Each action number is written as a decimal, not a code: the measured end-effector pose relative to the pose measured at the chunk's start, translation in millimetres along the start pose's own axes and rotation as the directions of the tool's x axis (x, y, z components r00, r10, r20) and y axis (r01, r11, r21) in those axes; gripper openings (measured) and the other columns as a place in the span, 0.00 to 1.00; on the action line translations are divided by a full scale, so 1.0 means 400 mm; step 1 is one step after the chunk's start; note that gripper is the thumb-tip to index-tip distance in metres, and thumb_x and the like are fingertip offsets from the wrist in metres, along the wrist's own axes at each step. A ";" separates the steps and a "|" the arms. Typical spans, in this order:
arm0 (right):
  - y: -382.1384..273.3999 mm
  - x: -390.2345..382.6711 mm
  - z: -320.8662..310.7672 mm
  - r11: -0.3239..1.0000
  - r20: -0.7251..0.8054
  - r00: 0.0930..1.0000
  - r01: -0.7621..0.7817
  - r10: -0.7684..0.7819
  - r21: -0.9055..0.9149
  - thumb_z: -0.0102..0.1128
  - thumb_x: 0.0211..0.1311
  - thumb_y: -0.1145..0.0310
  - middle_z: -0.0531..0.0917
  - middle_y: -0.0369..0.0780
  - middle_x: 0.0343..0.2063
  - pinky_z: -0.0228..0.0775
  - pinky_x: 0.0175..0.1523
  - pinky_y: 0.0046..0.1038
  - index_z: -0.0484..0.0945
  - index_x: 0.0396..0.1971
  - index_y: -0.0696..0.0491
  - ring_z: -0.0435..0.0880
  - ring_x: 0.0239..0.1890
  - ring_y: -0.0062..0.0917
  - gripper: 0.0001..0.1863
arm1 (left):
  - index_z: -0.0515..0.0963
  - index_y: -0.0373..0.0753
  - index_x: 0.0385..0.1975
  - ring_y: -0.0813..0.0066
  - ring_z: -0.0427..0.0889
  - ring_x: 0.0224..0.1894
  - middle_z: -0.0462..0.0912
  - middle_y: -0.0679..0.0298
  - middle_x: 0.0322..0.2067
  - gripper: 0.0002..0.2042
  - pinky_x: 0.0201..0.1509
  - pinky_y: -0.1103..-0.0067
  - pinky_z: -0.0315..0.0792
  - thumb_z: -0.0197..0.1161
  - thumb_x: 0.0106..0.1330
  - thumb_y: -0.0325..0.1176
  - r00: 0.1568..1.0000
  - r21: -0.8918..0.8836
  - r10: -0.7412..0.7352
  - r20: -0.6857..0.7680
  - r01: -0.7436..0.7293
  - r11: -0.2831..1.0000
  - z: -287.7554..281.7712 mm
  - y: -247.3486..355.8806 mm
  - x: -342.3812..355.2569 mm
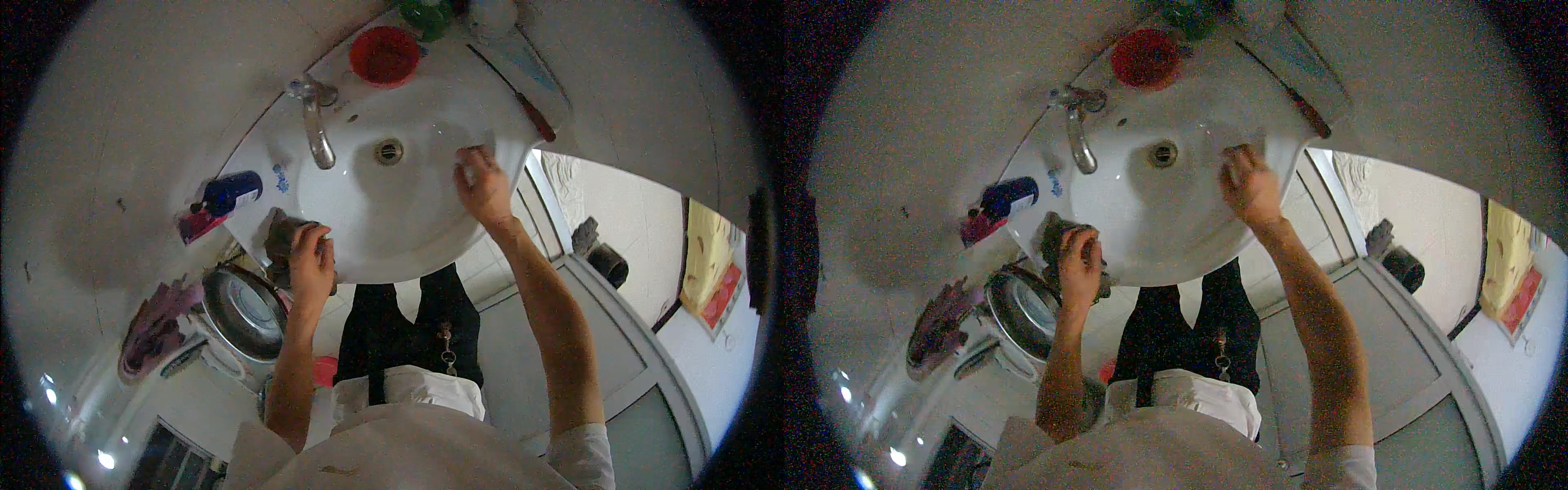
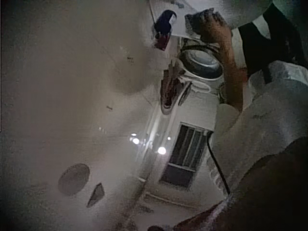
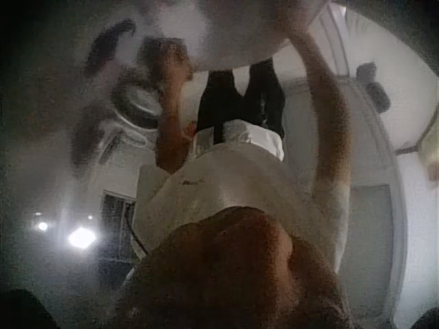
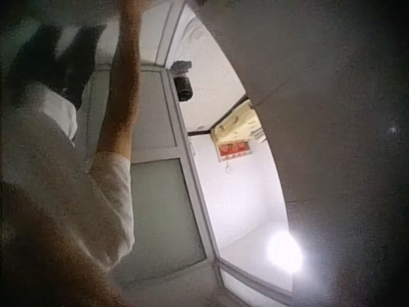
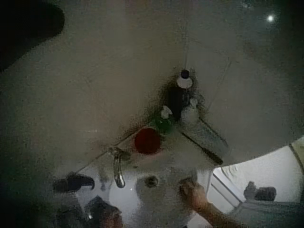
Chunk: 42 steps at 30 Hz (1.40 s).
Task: The person walks from a bathroom to a living area, retrieves a screwdriver and a wrench from a toolkit on the floor, returns to the bathroom, and uses the screwdriver to work on the sink drain before wiping the sink with a cloth.
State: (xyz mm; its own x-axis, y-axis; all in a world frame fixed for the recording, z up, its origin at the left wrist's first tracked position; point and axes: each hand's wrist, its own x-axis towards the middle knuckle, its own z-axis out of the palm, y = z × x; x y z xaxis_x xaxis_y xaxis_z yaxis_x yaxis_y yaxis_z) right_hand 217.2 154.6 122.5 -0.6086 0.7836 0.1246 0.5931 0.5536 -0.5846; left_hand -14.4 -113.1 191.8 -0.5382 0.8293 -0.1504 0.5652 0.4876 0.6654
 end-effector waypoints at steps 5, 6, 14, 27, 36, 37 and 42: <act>0.096 0.142 -0.118 0.930 -0.316 0.923 0.099 -0.218 -0.353 0.65 0.61 0.69 0.82 0.46 0.47 0.78 0.51 0.42 0.79 0.51 0.49 0.82 0.48 0.44 0.17 | 0.78 0.38 0.48 0.59 0.82 0.42 0.77 0.55 0.48 0.11 0.43 0.70 0.78 0.62 0.68 0.24 0.982 0.102 -0.075 -0.171 0.094 0.990 -0.062 -0.042 -0.130; 0.139 0.152 -0.120 0.874 -0.275 0.938 0.055 -0.211 -0.483 0.64 0.63 0.66 0.83 0.46 0.46 0.78 0.52 0.43 0.80 0.50 0.50 0.83 0.47 0.45 0.16 | 0.79 0.38 0.48 0.55 0.82 0.45 0.77 0.54 0.51 0.11 0.47 0.67 0.78 0.62 0.67 0.24 0.974 0.134 -0.130 -0.184 0.156 0.979 -0.066 -0.039 -0.151; 0.256 0.164 -0.156 0.784 -0.006 0.929 0.309 -0.370 -0.538 0.52 0.75 0.65 0.79 0.49 0.31 0.71 0.44 0.44 0.77 0.33 0.57 0.78 0.36 0.46 0.12 | 0.66 0.46 0.70 0.37 0.60 0.71 0.59 0.37 0.68 0.34 0.72 0.54 0.61 0.70 0.62 0.30 0.926 0.136 -0.258 -0.277 0.303 0.943 -0.043 -0.032 -0.262; 0.034 -0.372 -0.331 0.998 0.074 0.996 -0.038 0.041 -0.049 0.54 0.74 0.74 0.77 0.49 0.36 0.71 0.45 0.37 0.72 0.48 0.62 0.76 0.35 0.41 0.09 | 0.67 0.49 0.70 0.31 0.63 0.65 0.57 0.32 0.66 0.42 0.69 0.48 0.61 0.76 0.49 0.37 0.892 0.362 -0.234 -0.387 0.381 0.851 0.035 -0.122 -0.170; 0.022 -0.663 -0.354 0.786 0.063 0.798 -0.602 0.600 0.137 0.55 0.75 0.71 0.76 0.42 0.35 0.69 0.45 0.32 0.74 0.45 0.59 0.75 0.38 0.32 0.07 | 0.79 0.50 0.57 0.45 0.71 0.61 0.70 0.54 0.63 0.23 0.63 0.58 0.71 0.67 0.60 0.30 0.964 0.651 0.265 -0.017 -0.190 0.734 0.056 -0.058 0.016; 0.009 -0.670 -0.351 0.752 0.078 0.771 -0.635 0.632 0.176 0.54 0.76 0.70 0.76 0.41 0.35 0.69 0.44 0.30 0.74 0.45 0.59 0.75 0.37 0.29 0.08 | 0.79 0.50 0.57 0.45 0.71 0.61 0.71 0.55 0.62 0.22 0.63 0.58 0.72 0.65 0.61 0.30 0.973 0.711 0.223 0.062 -0.200 0.674 0.063 -0.079 0.042; 0.014 -0.747 -0.367 0.641 0.051 0.698 -0.682 0.715 0.352 0.52 0.78 0.68 0.74 0.35 0.34 0.67 0.41 0.23 0.72 0.46 0.58 0.71 0.34 0.19 0.09 | 0.79 0.51 0.58 0.46 0.71 0.62 0.71 0.57 0.64 0.21 0.58 0.64 0.77 0.62 0.63 0.30 0.964 0.834 0.152 0.216 -0.264 0.485 0.184 -0.150 0.165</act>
State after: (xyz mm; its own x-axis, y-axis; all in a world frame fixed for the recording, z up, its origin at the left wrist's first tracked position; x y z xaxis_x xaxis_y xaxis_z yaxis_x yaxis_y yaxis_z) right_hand 479.8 -34.9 199.7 -0.0277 0.9278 -0.3719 0.6099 -0.2791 -0.7417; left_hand -37.9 -67.5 88.0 -0.2979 0.9329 -0.2022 0.9372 0.2456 -0.2476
